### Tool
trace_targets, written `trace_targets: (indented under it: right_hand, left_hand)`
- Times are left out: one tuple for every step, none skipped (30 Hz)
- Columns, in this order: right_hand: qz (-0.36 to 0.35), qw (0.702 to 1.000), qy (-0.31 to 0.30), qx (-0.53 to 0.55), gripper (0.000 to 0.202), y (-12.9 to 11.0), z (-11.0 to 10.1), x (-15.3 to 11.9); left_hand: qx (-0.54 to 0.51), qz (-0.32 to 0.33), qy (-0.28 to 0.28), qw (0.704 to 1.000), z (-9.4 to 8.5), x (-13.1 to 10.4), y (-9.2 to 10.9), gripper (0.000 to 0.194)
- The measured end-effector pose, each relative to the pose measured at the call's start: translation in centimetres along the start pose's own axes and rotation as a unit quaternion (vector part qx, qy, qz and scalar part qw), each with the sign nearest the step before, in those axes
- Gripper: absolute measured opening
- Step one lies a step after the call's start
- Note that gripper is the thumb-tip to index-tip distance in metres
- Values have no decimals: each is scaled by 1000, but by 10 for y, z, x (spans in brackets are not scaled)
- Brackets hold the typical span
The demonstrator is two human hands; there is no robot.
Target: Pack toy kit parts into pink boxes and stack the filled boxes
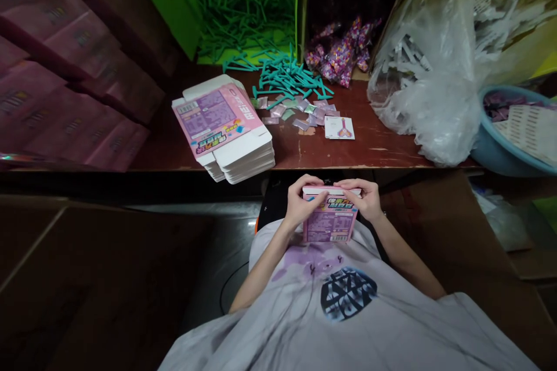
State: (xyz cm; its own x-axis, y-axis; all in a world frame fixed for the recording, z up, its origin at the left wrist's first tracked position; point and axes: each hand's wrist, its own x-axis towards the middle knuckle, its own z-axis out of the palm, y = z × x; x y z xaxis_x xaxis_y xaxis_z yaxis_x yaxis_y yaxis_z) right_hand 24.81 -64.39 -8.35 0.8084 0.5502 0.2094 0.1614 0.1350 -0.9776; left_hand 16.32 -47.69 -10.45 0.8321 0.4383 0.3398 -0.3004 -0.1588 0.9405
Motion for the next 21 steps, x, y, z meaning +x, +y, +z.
trace_targets:
  right_hand:
    - [-7, 1000, -12, 0, 7, 0, -2, 1]
    - [-15, 999, -28, -5, 8, 0, -4, 2]
    - [-24, 998, -47, -18, 10, 1, -7, 2]
    - [-35, 996, -67, -37, 13, 0, -10, 2]
    - [-46, 994, -84, -60, 16, 0, -13, 2]
    - [-56, 990, -100, -83, 18, 0, -17, 2]
    - [-64, 986, -115, -105, 20, -1, -20, 2]
    - [-71, 981, -128, -127, 22, -2, -24, 1]
    - [-80, 976, -139, -148, 24, -3, -27, 0]
    - [-88, 971, -147, -169, 25, -3, -30, -1]
    - [-98, 965, -153, -188, 26, -3, -32, -2]
    - [-108, 960, -157, -204, 26, -2, -34, -4]
    - [-119, 957, -157, -215, 26, -1, -35, -6]
    - [-131, 954, -154, -223, 24, 2, -36, -8]
    - [-142, 951, -150, -229, 24, 5, -36, -10]
    - [-156, 949, -141, -235, 24, 8, -36, -12]
    - [-172, 947, -126, -242, 24, 12, -36, -13]
    - [-189, 944, -107, -247, 25, 15, -35, -14]
    - [-205, 942, -90, -251, 26, 19, -35, -15]
    - [-220, 939, -77, -252, 28, 22, -34, -15]
    - [-234, 937, -69, -251, 28, 24, -33, -14]
  left_hand:
    - [-3, 14, -18, 1000, -2, 1, -1, 17]
    - [-4, 28, -38, 999, -5, 2, -1, 16]
    - [-3, 41, -55, 998, -9, 3, -3, 17]
    - [1, 49, -70, 996, -14, 3, -3, 20]
    - [7, 55, -82, 995, -18, 3, -4, 23]
    - [14, 60, -93, 994, -23, 2, -4, 26]
    - [21, 65, -104, 992, -27, 1, -3, 28]
    - [29, 68, -118, 990, -32, -1, -1, 28]
    - [38, 71, -137, 987, -35, -3, 2, 29]
    - [48, 73, -159, 983, -38, -5, 5, 29]
    - [60, 74, -180, 979, -40, -7, 8, 30]
    - [72, 75, -198, 975, -41, -9, 10, 30]
    - [83, 75, -210, 971, -41, -11, 12, 30]
    - [94, 75, -214, 969, -41, -12, 13, 29]
    - [105, 75, -211, 969, -40, -13, 13, 29]
    - [117, 73, -204, 969, -39, -13, 13, 29]
    - [128, 70, -198, 969, -38, -13, 14, 29]
    - [140, 65, -197, 968, -38, -12, 14, 31]
    - [153, 57, -201, 966, -38, -12, 15, 33]
    - [165, 48, -208, 963, -39, -12, 16, 34]
    - [176, 36, -217, 960, -40, -12, 18, 35]
